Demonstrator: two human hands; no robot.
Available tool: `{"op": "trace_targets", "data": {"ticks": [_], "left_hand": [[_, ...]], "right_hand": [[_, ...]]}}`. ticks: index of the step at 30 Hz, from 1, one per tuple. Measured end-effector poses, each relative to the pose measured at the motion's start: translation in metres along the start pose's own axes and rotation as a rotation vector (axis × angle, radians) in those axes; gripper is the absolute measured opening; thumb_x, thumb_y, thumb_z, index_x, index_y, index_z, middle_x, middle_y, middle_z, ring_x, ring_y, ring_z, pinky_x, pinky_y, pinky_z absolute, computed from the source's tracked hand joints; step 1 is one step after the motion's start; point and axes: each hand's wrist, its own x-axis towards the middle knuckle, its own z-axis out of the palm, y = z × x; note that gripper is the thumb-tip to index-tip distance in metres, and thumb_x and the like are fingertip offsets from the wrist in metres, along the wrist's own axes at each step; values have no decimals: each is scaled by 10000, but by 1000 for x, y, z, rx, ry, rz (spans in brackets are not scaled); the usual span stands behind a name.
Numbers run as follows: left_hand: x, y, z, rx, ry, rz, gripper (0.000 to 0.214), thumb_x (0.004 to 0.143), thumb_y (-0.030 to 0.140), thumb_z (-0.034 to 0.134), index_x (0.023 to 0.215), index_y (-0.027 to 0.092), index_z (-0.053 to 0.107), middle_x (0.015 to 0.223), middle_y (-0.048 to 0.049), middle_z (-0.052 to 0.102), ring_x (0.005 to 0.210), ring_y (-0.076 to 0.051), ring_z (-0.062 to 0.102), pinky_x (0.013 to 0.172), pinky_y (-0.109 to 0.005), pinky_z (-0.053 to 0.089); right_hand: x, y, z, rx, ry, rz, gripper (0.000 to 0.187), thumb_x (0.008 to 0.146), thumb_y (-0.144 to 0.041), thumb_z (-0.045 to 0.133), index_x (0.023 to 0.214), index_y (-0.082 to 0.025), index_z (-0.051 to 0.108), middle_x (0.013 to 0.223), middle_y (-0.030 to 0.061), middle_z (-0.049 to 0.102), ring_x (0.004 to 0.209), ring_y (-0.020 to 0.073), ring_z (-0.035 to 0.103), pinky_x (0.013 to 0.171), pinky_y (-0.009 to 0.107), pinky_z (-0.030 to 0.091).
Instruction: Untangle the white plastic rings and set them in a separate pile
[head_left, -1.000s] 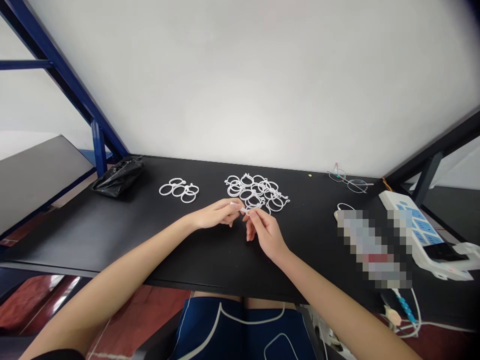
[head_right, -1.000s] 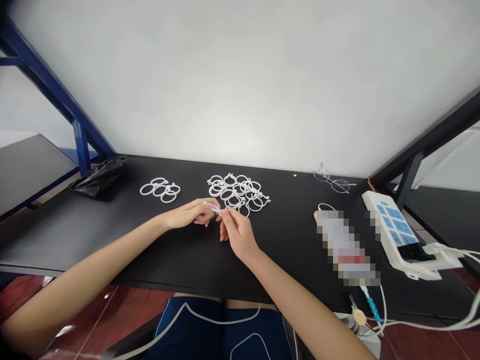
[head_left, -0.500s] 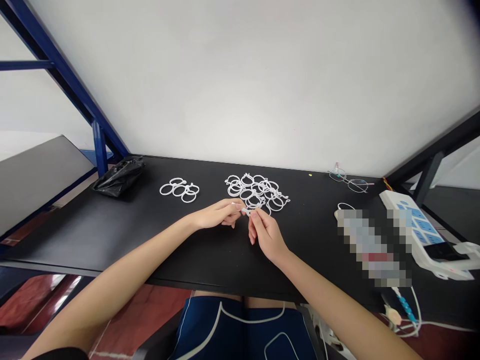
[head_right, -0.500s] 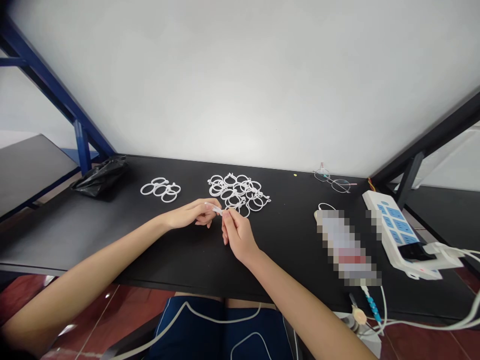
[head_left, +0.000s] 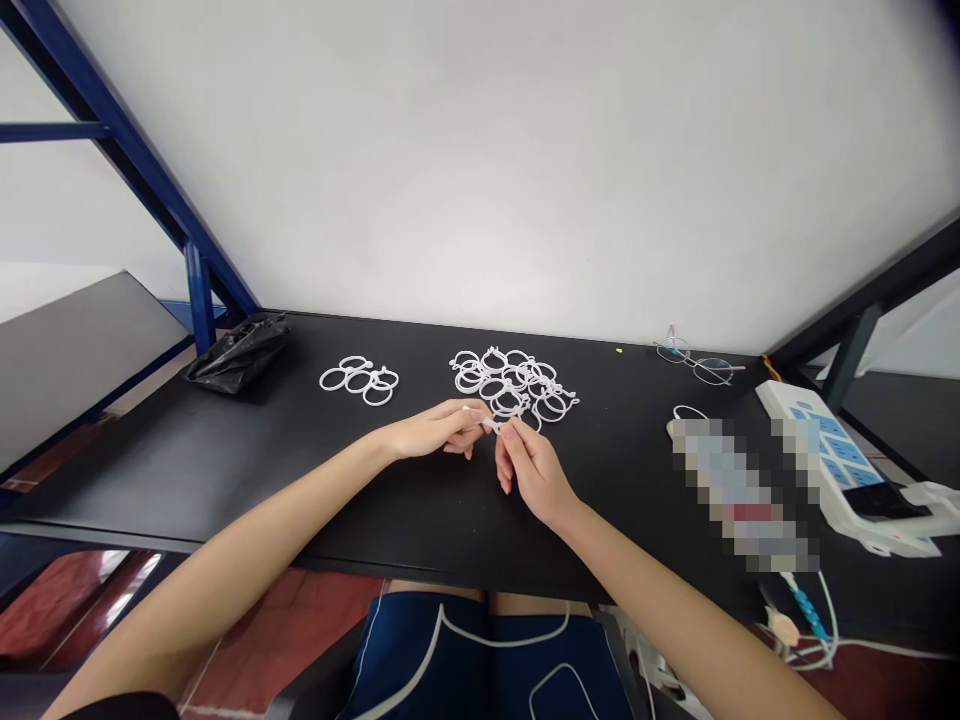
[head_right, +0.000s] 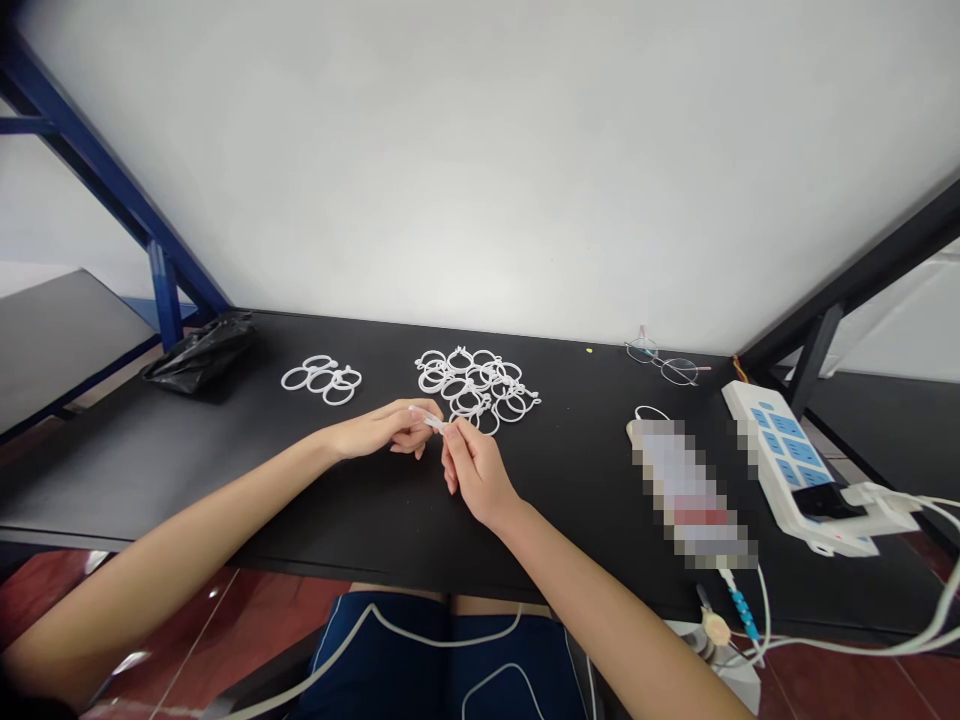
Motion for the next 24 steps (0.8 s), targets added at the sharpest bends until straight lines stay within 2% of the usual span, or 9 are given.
{"op": "trace_targets", "data": {"ticks": [6,24], "left_hand": [[1,0,1,2,9,4,315,963,421,350,850,165,493,540,100,277,491,-93,313,699,-346,497],[3,-5,0,-46,-5,9,336,963,445,366,880,155,514,521,106,295,478,-87,329,699,-338,492]], "right_hand": [[1,2,0,21,-3,-18,423,994,-511,380,696,-214,419,528,-74,418,395,74,442,412,216,386],[-1,3,0,-15,-2,-37,407,1012,-463,359,701,-210,432,528,-62,458,412,79,457,444,222,394]]}}
